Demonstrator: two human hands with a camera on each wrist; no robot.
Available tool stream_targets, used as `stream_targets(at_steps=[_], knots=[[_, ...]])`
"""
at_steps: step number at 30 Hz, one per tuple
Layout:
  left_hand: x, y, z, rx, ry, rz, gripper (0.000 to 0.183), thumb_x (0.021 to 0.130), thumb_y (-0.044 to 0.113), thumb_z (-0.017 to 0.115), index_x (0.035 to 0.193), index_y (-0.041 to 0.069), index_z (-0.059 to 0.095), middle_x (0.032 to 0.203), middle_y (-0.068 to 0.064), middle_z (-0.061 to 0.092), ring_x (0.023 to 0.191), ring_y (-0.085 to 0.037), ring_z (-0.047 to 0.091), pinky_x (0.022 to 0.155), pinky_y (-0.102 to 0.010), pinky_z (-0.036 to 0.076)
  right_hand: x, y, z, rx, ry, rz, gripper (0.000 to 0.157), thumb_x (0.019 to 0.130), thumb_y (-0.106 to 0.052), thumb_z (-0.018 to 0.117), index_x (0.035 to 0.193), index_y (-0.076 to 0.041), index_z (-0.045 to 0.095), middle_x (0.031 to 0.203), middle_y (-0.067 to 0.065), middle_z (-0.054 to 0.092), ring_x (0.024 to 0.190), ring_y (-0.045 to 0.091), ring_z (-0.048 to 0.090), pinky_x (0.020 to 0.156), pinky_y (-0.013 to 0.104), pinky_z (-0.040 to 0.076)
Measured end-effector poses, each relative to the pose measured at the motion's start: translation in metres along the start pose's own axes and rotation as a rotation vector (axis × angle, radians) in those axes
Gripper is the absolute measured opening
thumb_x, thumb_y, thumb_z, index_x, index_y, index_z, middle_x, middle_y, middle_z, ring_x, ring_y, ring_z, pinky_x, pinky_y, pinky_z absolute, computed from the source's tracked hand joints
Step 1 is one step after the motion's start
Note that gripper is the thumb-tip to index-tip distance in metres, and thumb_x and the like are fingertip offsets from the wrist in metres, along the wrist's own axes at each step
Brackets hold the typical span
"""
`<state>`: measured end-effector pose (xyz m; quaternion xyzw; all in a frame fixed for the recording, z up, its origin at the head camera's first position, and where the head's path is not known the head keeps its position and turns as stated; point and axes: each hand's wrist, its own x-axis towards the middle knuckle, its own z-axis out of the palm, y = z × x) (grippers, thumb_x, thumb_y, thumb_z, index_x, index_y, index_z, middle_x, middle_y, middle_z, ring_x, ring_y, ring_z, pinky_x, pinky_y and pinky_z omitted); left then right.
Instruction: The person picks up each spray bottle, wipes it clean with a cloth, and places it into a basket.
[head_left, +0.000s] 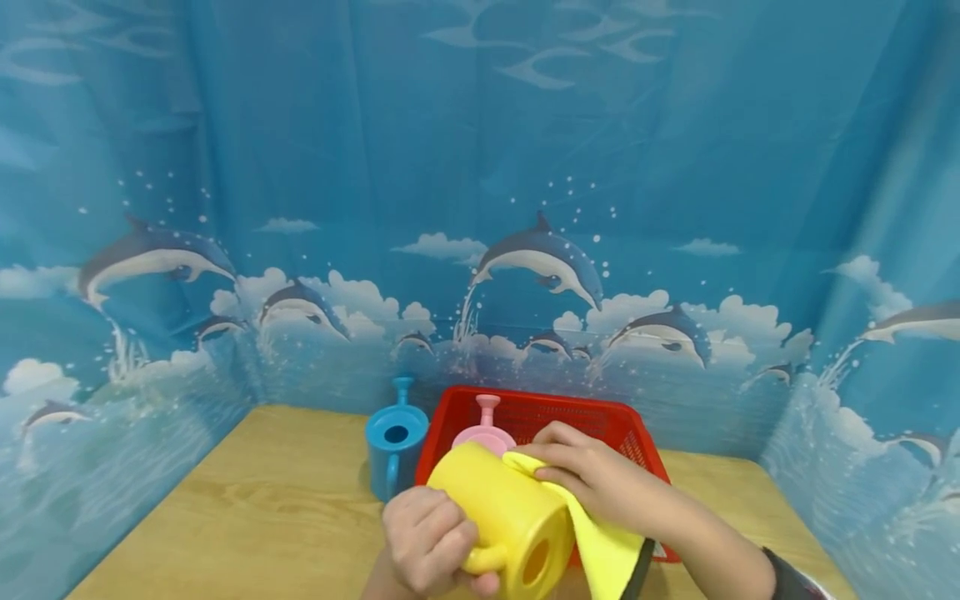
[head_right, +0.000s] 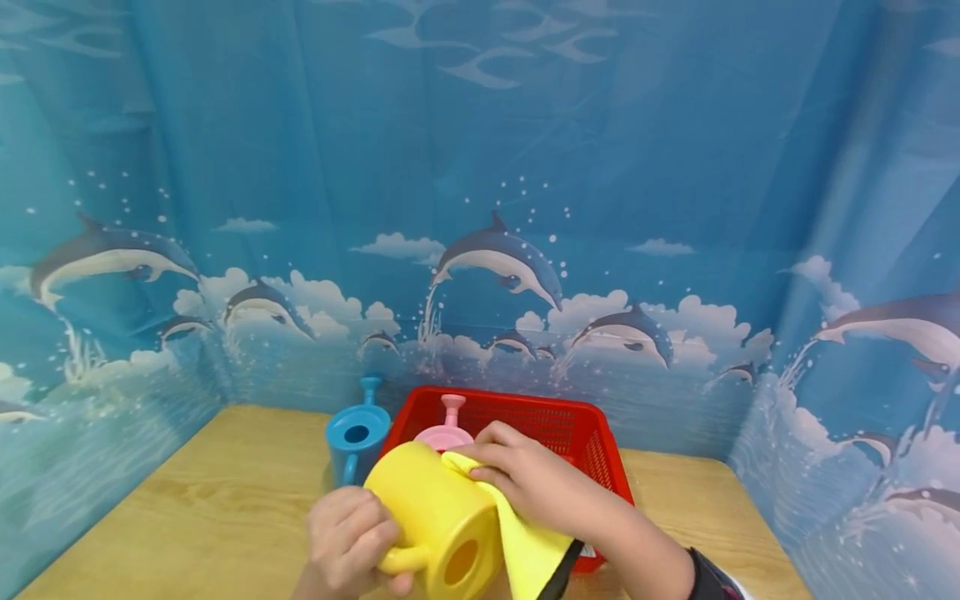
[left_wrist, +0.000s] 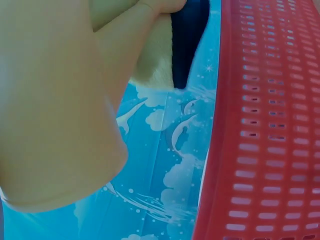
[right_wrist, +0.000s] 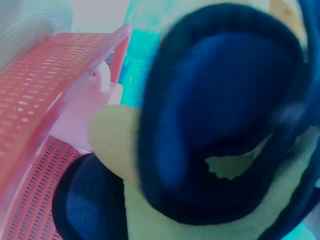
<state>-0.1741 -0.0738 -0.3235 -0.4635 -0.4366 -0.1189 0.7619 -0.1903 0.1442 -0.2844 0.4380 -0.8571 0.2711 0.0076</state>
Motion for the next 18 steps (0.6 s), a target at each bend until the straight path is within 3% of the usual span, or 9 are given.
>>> stream_targets(at_steps=[5, 10, 18], knots=[[-0.001, 0.002, -0.002, -0.011, 0.004, -0.03, 0.047, 0.095, 0.042, 0.042, 0.055, 0.016, 0.041, 0.046, 0.011, 0.039, 0.041, 0.001, 0.035, 0.052, -0.006, 0.032, 0.017, 0.007, 0.006, 0.034, -0.052, 0.059, 0.029, 0.096, -0.038, 0.041, 0.122, -0.03, 0.052, 0.106, -0.007, 0.047, 0.094, 0.011, 0.048, 0.079, 0.028, 0.046], [0.004, 0.007, -0.004, -0.077, -0.033, -0.084, 0.043, 0.094, 0.04, 0.044, 0.058, 0.016, 0.043, 0.05, 0.013, 0.042, 0.045, 0.003, 0.038, 0.059, -0.006, 0.037, 0.038, 0.012, 0.012, -0.017, -0.043, 0.05, 0.033, 0.096, -0.032, 0.045, 0.124, -0.018, 0.054, 0.106, -0.001, 0.05, 0.091, 0.013, 0.048, 0.077, 0.029, 0.046], [0.008, 0.012, -0.004, -0.125, -0.079, -0.084, 0.04, 0.091, 0.038, 0.047, 0.058, 0.015, 0.044, 0.049, 0.012, 0.039, 0.046, 0.003, 0.036, 0.057, -0.005, 0.031, 0.053, 0.016, 0.017, -0.046, -0.054, 0.062, 0.033, 0.095, -0.028, 0.047, 0.124, -0.014, 0.054, 0.105, 0.0, 0.052, 0.094, 0.014, 0.049, 0.079, 0.03, 0.046]])
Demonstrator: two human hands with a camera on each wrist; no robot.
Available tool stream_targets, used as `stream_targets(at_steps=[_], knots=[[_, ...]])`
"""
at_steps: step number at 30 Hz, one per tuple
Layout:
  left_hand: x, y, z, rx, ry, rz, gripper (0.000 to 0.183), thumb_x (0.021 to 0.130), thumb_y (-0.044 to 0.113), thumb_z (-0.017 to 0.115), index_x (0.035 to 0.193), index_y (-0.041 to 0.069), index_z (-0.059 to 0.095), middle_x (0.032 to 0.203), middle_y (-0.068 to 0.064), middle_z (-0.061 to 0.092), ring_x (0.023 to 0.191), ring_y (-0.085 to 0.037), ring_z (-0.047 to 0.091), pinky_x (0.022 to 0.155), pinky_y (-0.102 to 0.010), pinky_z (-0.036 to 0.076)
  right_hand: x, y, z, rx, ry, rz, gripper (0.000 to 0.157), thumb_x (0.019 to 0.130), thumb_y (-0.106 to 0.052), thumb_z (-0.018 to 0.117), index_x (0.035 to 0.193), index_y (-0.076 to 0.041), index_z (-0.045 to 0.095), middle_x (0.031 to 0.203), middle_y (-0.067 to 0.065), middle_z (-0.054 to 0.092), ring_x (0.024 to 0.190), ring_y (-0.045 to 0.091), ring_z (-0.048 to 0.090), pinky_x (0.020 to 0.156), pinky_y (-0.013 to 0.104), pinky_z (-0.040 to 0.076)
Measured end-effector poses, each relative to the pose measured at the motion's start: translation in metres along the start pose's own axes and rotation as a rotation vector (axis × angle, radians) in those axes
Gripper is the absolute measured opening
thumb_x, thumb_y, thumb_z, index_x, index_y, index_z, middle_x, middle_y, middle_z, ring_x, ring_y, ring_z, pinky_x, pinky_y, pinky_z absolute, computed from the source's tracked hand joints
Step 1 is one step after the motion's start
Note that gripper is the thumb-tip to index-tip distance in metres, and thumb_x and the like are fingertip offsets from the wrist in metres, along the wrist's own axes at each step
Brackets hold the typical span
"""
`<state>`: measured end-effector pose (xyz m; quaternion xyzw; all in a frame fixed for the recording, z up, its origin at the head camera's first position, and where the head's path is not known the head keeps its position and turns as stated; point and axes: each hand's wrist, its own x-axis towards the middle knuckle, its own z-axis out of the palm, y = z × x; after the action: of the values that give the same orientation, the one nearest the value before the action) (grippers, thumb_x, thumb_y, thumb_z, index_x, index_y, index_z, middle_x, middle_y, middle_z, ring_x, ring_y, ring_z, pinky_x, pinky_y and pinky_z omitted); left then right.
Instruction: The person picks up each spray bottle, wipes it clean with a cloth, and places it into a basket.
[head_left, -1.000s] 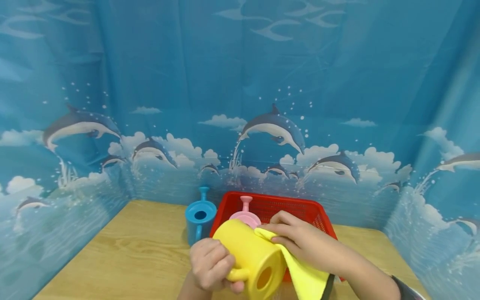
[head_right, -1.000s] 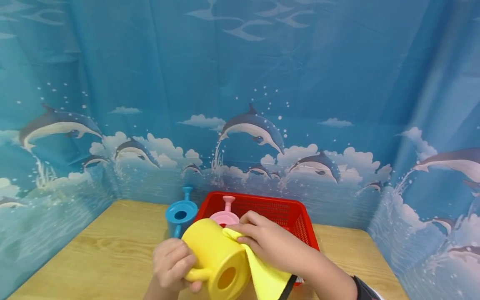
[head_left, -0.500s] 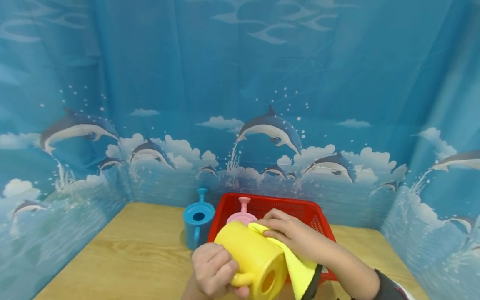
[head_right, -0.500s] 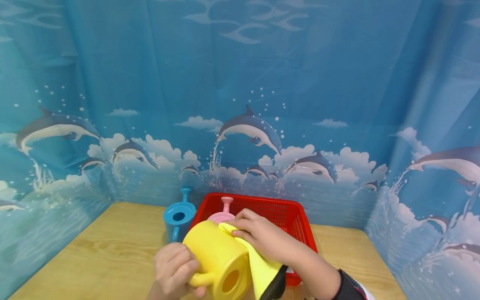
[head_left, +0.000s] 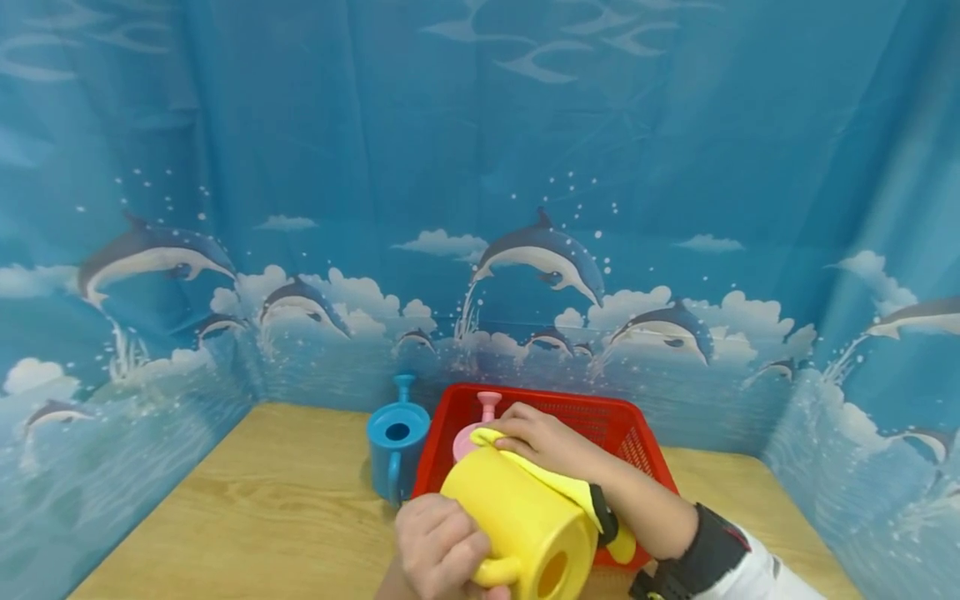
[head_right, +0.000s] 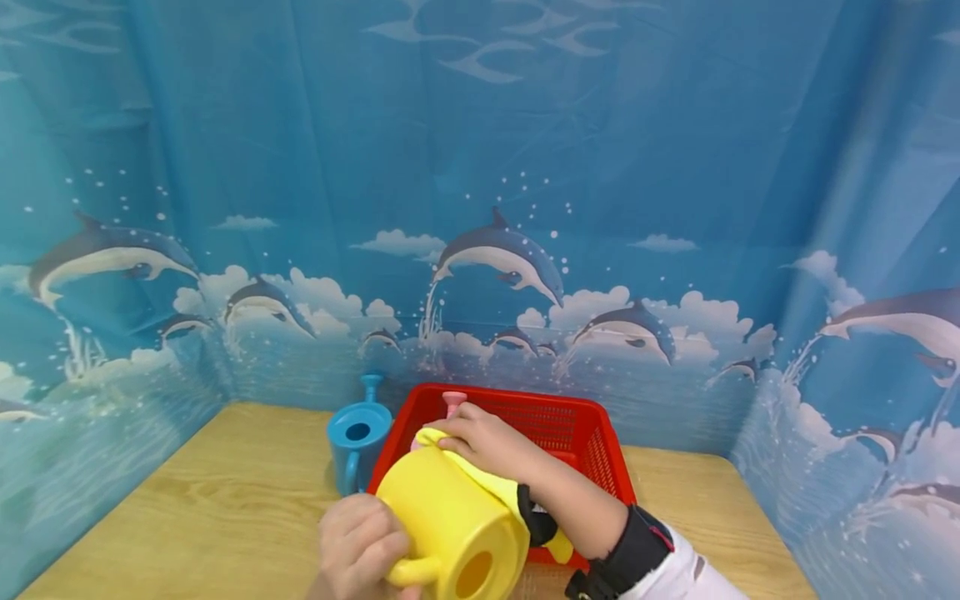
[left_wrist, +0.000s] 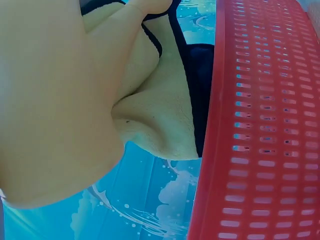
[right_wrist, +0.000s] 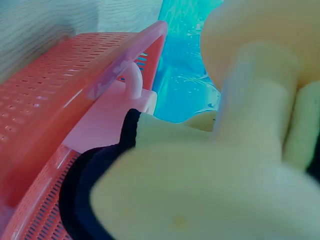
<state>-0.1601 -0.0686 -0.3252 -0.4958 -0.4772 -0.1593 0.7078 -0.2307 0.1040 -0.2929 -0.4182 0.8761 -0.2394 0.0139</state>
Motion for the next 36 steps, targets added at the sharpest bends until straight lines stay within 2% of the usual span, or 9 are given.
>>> stream_targets(at_steps=[6, 10, 14, 16, 20, 24, 28, 33, 36], knots=[[-0.005, 0.002, -0.002, -0.017, -0.02, -0.059, 0.041, 0.092, 0.039, 0.047, 0.058, 0.016, 0.046, 0.05, 0.013, 0.042, 0.047, 0.004, 0.037, 0.059, -0.005, 0.034, -0.006, -0.001, -0.003, 0.026, 0.032, -0.022, 0.036, 0.095, -0.03, 0.046, 0.127, -0.015, 0.052, 0.107, 0.002, 0.052, 0.095, 0.015, 0.049, 0.079, 0.031, 0.046], [-0.009, -0.005, 0.001, 0.041, 0.06, -0.019, 0.046, 0.095, 0.039, 0.043, 0.056, 0.015, 0.043, 0.048, 0.012, 0.038, 0.044, 0.002, 0.034, 0.056, -0.006, 0.034, -0.013, -0.003, -0.004, 0.062, 0.053, -0.025, 0.036, 0.094, -0.032, 0.048, 0.128, -0.02, 0.05, 0.109, -0.003, 0.053, 0.097, 0.012, 0.049, 0.081, 0.031, 0.047], [-0.01, -0.011, 0.005, 0.085, 0.135, 0.021, 0.048, 0.096, 0.039, 0.041, 0.055, 0.014, 0.041, 0.046, 0.01, 0.036, 0.041, 0.001, 0.032, 0.054, -0.005, 0.032, -0.025, -0.005, -0.008, 0.171, 0.054, 0.022, 0.03, 0.093, -0.035, 0.051, 0.122, -0.029, 0.051, 0.112, -0.008, 0.053, 0.1, 0.01, 0.05, 0.083, 0.032, 0.047], [-0.009, -0.013, 0.004, 0.099, 0.147, 0.026, 0.049, 0.096, 0.039, 0.04, 0.054, 0.013, 0.04, 0.046, 0.01, 0.036, 0.041, 0.001, 0.031, 0.053, -0.006, 0.032, -0.031, -0.005, -0.01, 0.223, 0.055, 0.031, 0.026, 0.092, -0.035, 0.052, 0.117, -0.03, 0.051, 0.111, -0.008, 0.054, 0.098, 0.012, 0.051, 0.082, 0.031, 0.047], [-0.008, -0.017, 0.003, 0.124, 0.173, 0.046, 0.051, 0.096, 0.039, 0.041, 0.053, 0.012, 0.04, 0.044, 0.007, 0.036, 0.04, -0.001, 0.03, 0.048, -0.008, 0.029, -0.045, -0.002, -0.013, 0.263, 0.071, -0.026, 0.021, 0.091, -0.033, 0.053, 0.111, -0.027, 0.052, 0.108, -0.005, 0.057, 0.094, 0.014, 0.054, 0.079, 0.03, 0.048], [-0.014, -0.019, 0.002, 0.124, 0.199, 0.061, 0.051, 0.095, 0.04, 0.044, 0.053, 0.011, 0.041, 0.045, 0.007, 0.034, 0.041, -0.003, 0.029, 0.046, -0.01, 0.025, -0.061, 0.001, -0.014, 0.222, 0.111, -0.131, 0.02, 0.092, -0.028, 0.052, 0.111, -0.024, 0.052, 0.109, -0.002, 0.057, 0.097, 0.013, 0.054, 0.08, 0.031, 0.048], [-0.016, -0.02, 0.0, 0.121, 0.198, 0.065, 0.051, 0.095, 0.04, 0.045, 0.054, 0.011, 0.041, 0.045, 0.007, 0.033, 0.041, -0.003, 0.028, 0.046, -0.01, 0.025, -0.076, -0.001, -0.017, 0.169, 0.128, -0.171, 0.019, 0.093, -0.023, 0.051, 0.111, -0.022, 0.052, 0.11, -0.001, 0.057, 0.097, 0.013, 0.053, 0.08, 0.031, 0.048], [-0.019, -0.018, 0.0, 0.128, 0.182, 0.053, 0.05, 0.095, 0.041, 0.044, 0.055, 0.011, 0.041, 0.045, 0.007, 0.035, 0.041, -0.003, 0.03, 0.047, -0.009, 0.027, -0.084, -0.002, -0.017, 0.18, 0.112, -0.133, 0.018, 0.094, -0.024, 0.05, 0.112, -0.024, 0.052, 0.107, -0.003, 0.057, 0.092, 0.011, 0.053, 0.076, 0.03, 0.048], [-0.02, -0.013, -0.002, 0.11, 0.124, 0.032, 0.049, 0.094, 0.043, 0.045, 0.055, 0.013, 0.042, 0.046, 0.009, 0.037, 0.043, -0.001, 0.033, 0.049, -0.008, 0.03, -0.079, -0.002, -0.016, 0.228, 0.078, -0.077, 0.018, 0.094, -0.027, 0.048, 0.112, -0.023, 0.051, 0.105, -0.003, 0.057, 0.09, 0.012, 0.053, 0.076, 0.029, 0.048]])
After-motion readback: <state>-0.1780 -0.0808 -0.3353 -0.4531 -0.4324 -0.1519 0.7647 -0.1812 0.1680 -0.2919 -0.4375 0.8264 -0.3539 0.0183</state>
